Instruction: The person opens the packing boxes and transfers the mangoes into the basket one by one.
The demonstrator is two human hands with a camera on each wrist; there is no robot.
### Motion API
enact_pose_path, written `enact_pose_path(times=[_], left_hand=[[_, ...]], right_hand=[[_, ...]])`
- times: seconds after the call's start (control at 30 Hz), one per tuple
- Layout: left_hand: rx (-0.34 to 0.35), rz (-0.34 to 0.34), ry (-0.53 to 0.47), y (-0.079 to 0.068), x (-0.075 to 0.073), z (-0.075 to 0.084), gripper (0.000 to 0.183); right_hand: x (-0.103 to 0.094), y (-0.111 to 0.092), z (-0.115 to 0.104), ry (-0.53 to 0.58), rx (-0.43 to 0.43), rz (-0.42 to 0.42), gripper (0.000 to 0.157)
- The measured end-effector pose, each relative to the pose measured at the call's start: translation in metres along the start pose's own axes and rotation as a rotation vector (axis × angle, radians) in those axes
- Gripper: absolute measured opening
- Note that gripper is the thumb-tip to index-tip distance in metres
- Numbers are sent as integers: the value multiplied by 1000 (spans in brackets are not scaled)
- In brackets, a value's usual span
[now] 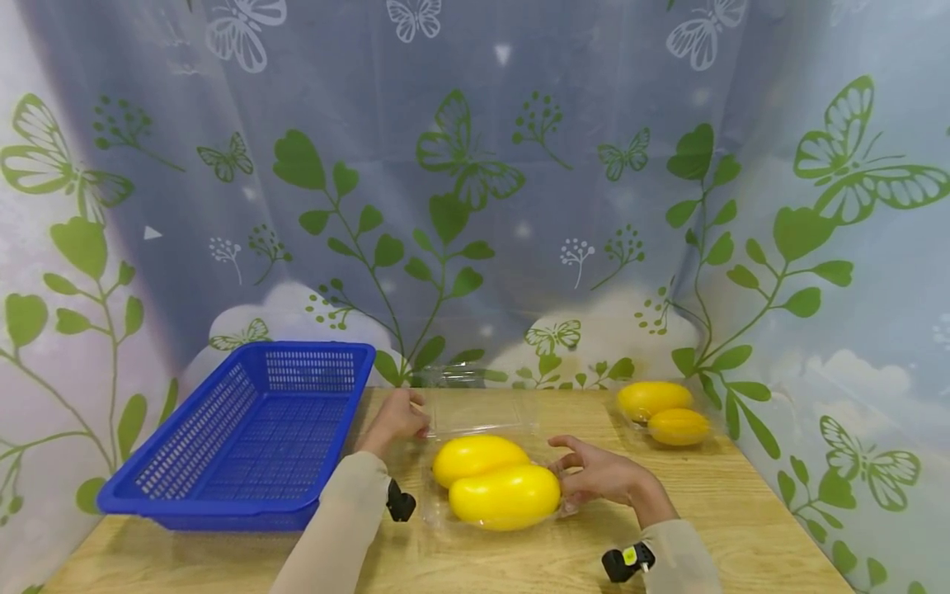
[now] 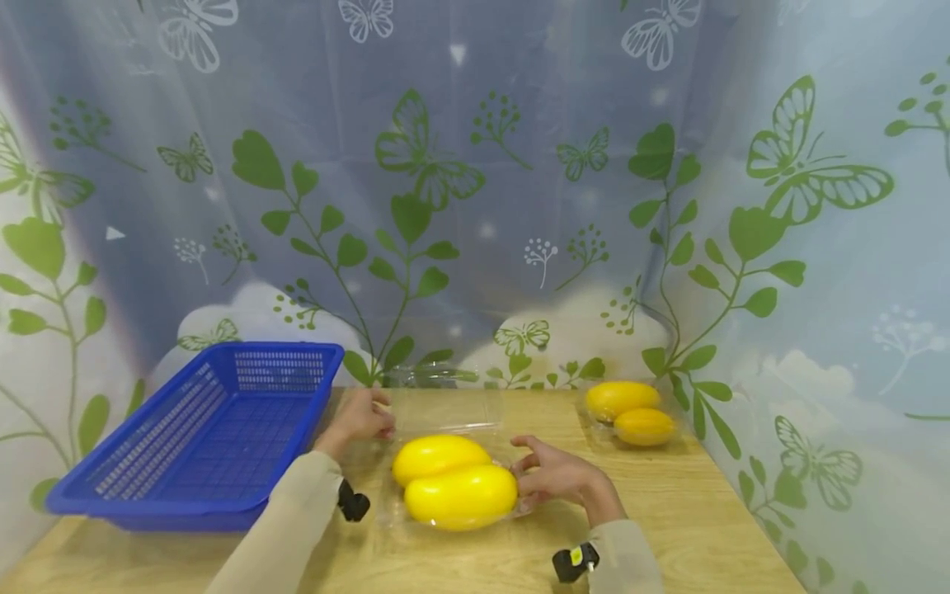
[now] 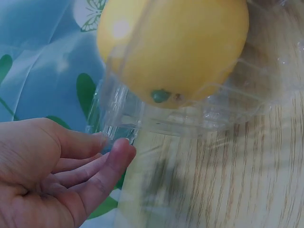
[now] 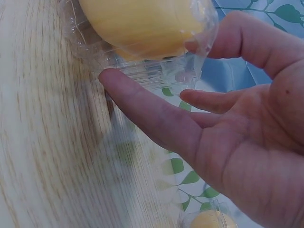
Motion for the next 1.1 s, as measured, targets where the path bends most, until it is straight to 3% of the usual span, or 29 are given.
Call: enact_pose_path(times=[0.33, 0.6, 0.8, 1.1], left_hand=[[-77, -30, 5, -1, 5, -6, 44], [-87, -58, -25, -1, 9, -8, 46], [-76, -99, -104, -3, 13, -6, 51], [-41, -126, -67, 0, 17, -1, 50]], right_hand=[[1, 0, 0, -11, -3, 0, 93], [2, -1, -2, -7, 2, 5, 94], [2, -2, -1, 7, 34, 6, 92], [1, -4, 0, 18, 88, 42, 86]])
Point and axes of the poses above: each hand's wrist, its own y-axis towards the middle knuckle, its own x-axis out of the palm, z = x × y, the point moved 6 cm from there along y, towards the middle knuckle, and after that the axes turned 1 degree about x, right-handed, at the moved point
